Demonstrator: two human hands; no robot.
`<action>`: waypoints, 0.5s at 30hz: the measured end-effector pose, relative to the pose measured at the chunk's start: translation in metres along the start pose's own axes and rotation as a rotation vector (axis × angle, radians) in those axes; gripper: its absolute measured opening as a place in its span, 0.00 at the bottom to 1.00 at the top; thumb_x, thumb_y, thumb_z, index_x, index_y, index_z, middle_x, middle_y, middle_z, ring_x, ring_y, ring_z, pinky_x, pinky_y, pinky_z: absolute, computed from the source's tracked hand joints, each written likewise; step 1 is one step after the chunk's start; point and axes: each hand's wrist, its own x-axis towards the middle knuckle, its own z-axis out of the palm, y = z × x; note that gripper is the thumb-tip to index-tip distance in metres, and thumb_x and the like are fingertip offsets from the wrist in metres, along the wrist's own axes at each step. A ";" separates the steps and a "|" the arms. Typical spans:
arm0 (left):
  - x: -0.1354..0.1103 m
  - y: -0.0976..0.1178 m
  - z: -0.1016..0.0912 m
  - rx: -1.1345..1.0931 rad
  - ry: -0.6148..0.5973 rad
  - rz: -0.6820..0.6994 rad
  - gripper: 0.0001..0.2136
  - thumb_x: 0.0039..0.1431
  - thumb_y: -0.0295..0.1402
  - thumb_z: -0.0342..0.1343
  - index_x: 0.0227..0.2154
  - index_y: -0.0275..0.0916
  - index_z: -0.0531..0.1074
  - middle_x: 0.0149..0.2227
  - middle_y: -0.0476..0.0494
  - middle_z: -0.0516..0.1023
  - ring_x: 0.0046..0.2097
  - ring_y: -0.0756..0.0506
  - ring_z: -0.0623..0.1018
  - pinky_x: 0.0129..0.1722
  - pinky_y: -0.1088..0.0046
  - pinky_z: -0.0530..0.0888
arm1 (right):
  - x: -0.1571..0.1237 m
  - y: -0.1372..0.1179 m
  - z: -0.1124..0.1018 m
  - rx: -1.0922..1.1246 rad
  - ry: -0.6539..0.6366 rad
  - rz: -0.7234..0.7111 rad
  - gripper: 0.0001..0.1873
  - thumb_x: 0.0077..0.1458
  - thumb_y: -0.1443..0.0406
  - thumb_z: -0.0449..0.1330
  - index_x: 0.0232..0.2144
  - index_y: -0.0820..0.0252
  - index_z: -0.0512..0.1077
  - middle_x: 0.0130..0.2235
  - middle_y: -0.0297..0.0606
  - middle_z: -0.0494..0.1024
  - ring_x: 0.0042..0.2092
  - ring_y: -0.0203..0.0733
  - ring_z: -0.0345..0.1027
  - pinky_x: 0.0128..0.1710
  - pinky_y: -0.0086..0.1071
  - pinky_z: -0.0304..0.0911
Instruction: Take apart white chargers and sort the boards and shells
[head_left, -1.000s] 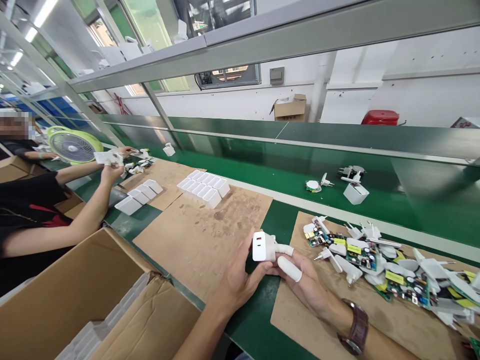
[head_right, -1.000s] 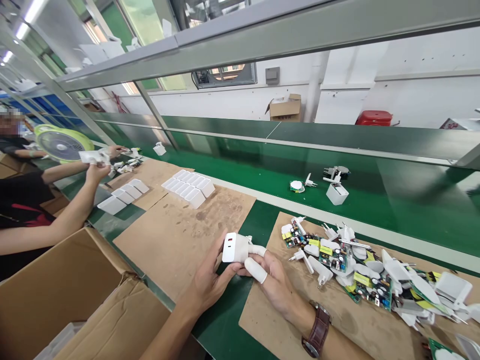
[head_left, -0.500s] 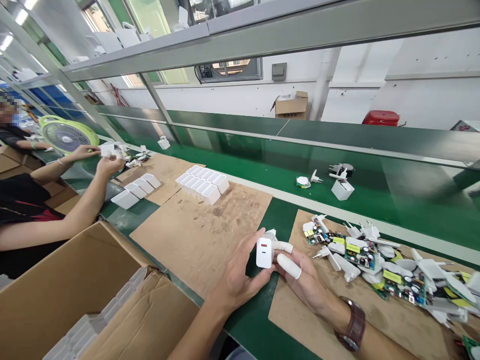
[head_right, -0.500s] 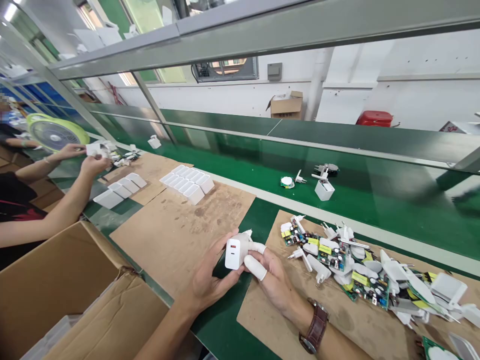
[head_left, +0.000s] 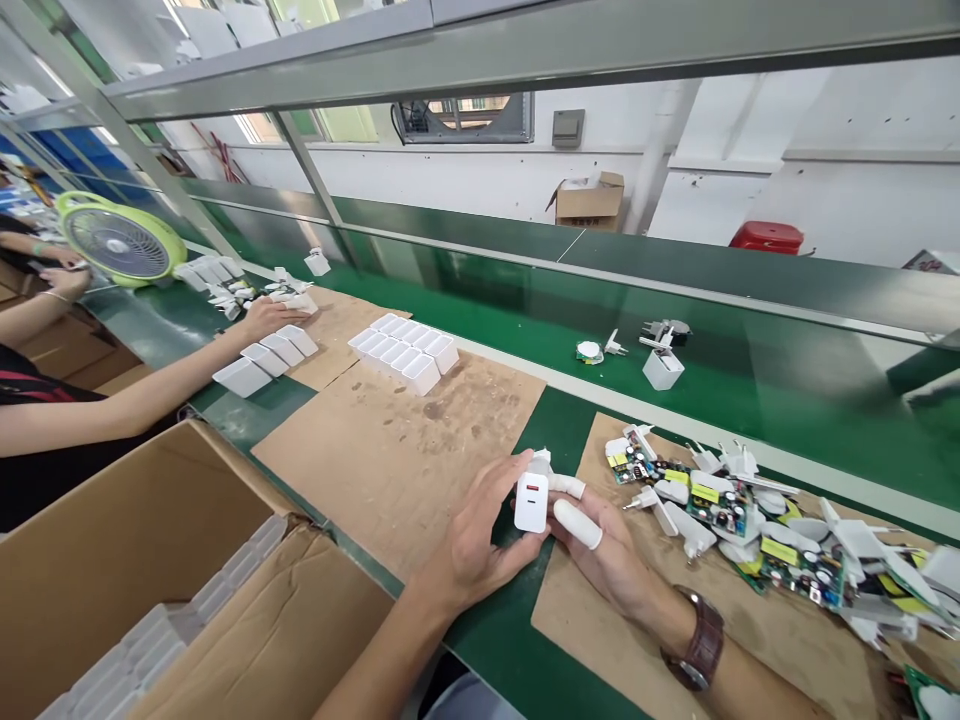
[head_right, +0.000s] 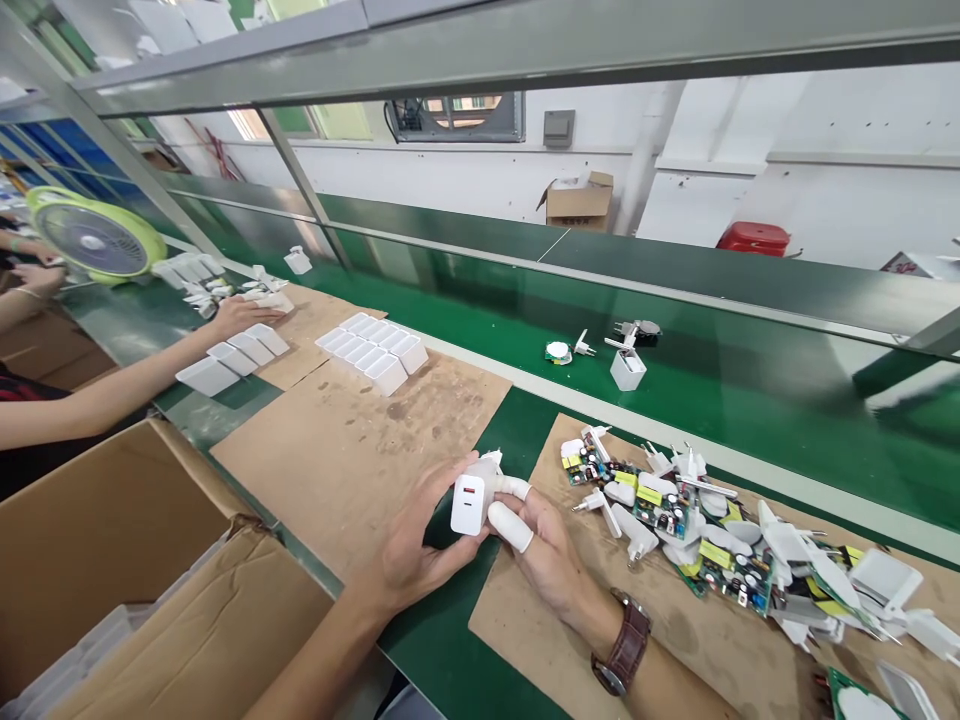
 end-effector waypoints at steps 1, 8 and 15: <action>0.000 0.000 0.000 0.004 0.000 0.003 0.34 0.64 0.26 0.63 0.70 0.38 0.59 0.64 0.28 0.73 0.66 0.35 0.74 0.63 0.50 0.76 | 0.000 0.001 -0.001 -0.003 -0.005 -0.004 0.18 0.62 0.52 0.69 0.50 0.52 0.77 0.48 0.40 0.84 0.52 0.51 0.76 0.57 0.47 0.69; 0.002 0.000 0.001 0.017 0.013 0.075 0.34 0.63 0.25 0.64 0.70 0.36 0.60 0.63 0.27 0.74 0.65 0.35 0.74 0.62 0.49 0.77 | 0.001 0.007 -0.008 -0.064 -0.027 0.003 0.23 0.58 0.55 0.73 0.52 0.52 0.75 0.51 0.41 0.83 0.53 0.49 0.77 0.59 0.46 0.69; -0.001 -0.004 0.003 0.030 0.034 0.137 0.35 0.60 0.21 0.64 0.69 0.32 0.61 0.62 0.26 0.75 0.66 0.35 0.73 0.63 0.48 0.76 | 0.002 0.007 -0.009 -0.079 -0.014 0.005 0.23 0.56 0.56 0.75 0.51 0.53 0.75 0.50 0.41 0.84 0.52 0.49 0.78 0.58 0.46 0.72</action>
